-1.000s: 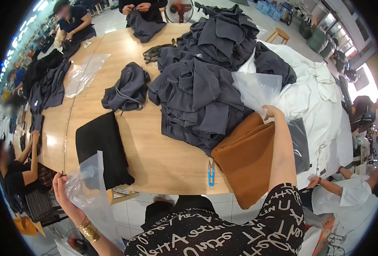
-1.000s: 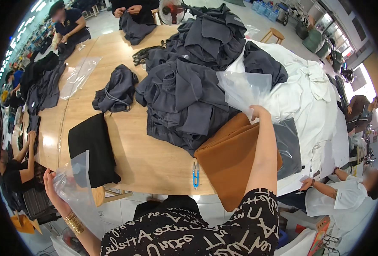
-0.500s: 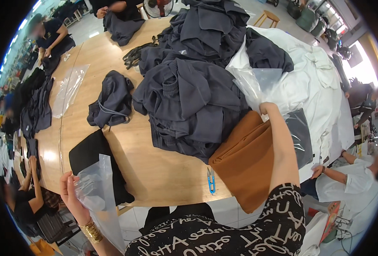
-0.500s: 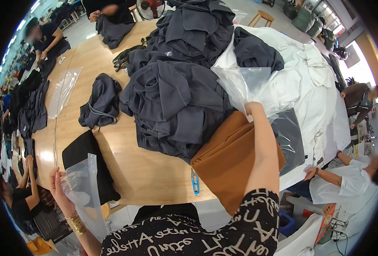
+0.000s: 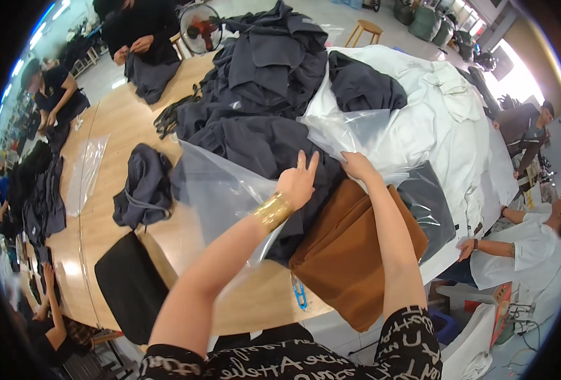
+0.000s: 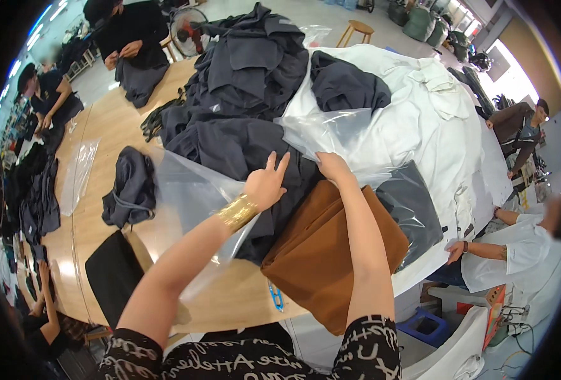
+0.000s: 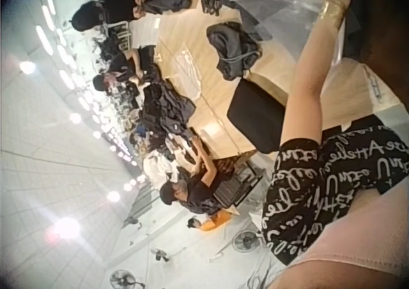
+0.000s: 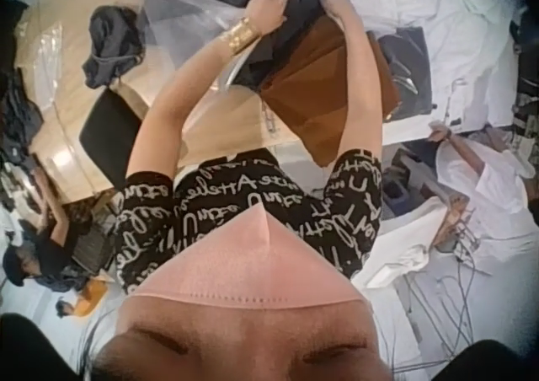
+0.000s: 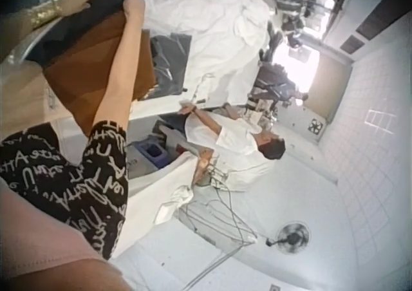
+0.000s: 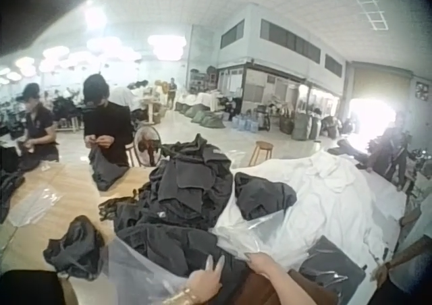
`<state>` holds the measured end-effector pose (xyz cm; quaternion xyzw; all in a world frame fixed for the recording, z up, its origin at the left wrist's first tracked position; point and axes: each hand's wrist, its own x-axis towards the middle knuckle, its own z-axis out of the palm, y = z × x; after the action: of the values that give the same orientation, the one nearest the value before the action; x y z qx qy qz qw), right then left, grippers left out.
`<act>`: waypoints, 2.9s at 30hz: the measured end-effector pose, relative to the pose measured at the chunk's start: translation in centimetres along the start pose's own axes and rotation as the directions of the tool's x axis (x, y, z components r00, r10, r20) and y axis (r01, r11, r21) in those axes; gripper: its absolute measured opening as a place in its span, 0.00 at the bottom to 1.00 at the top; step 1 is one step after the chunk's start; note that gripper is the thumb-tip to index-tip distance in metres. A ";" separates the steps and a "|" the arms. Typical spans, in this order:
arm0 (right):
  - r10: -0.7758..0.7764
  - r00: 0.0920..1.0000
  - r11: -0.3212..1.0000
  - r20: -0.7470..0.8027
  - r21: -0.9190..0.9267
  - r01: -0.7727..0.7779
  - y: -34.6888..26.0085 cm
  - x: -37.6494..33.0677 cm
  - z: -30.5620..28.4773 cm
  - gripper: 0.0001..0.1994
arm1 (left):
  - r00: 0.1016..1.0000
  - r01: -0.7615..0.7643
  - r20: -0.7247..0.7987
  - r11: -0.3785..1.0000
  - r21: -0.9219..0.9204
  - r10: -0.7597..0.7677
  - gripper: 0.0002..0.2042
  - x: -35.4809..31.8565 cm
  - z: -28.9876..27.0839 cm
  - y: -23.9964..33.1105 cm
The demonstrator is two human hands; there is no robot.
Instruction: Fold fabric garments and place them neatly inside transparent plastic bags.
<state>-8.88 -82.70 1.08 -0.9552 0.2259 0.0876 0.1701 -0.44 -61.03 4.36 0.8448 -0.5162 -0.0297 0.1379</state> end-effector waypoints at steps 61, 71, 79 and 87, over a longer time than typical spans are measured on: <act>-0.891 0.389 0.434 -0.234 -0.185 0.882 -74.7 -16.9 28.1 0.23 | 0.415 -0.305 0.527 -0.659 -0.688 -0.742 0.14 -63.3 -9.0 -50.7; -0.943 0.297 0.322 -0.151 -0.185 0.929 -75.6 -12.9 26.2 0.01 | 0.344 0.634 -0.709 0.709 -0.308 -0.616 0.25 -64.2 -15.5 -42.7; -0.953 0.303 0.303 -0.021 -0.097 0.948 -75.5 -12.1 23.0 0.01 | 0.763 0.328 -0.547 0.936 -0.130 -0.344 0.06 -62.7 -15.1 -42.5; -0.786 0.573 0.610 -0.233 -0.449 0.653 -75.6 -5.0 17.1 0.01 | 0.609 0.700 -0.580 0.711 0.072 -0.541 0.07 -62.9 -17.3 -51.6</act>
<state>20.02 -10.91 8.07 -0.9718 -0.1753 -0.1570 -0.0142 18.22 20.02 1.60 0.9567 -0.1280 0.2288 0.1261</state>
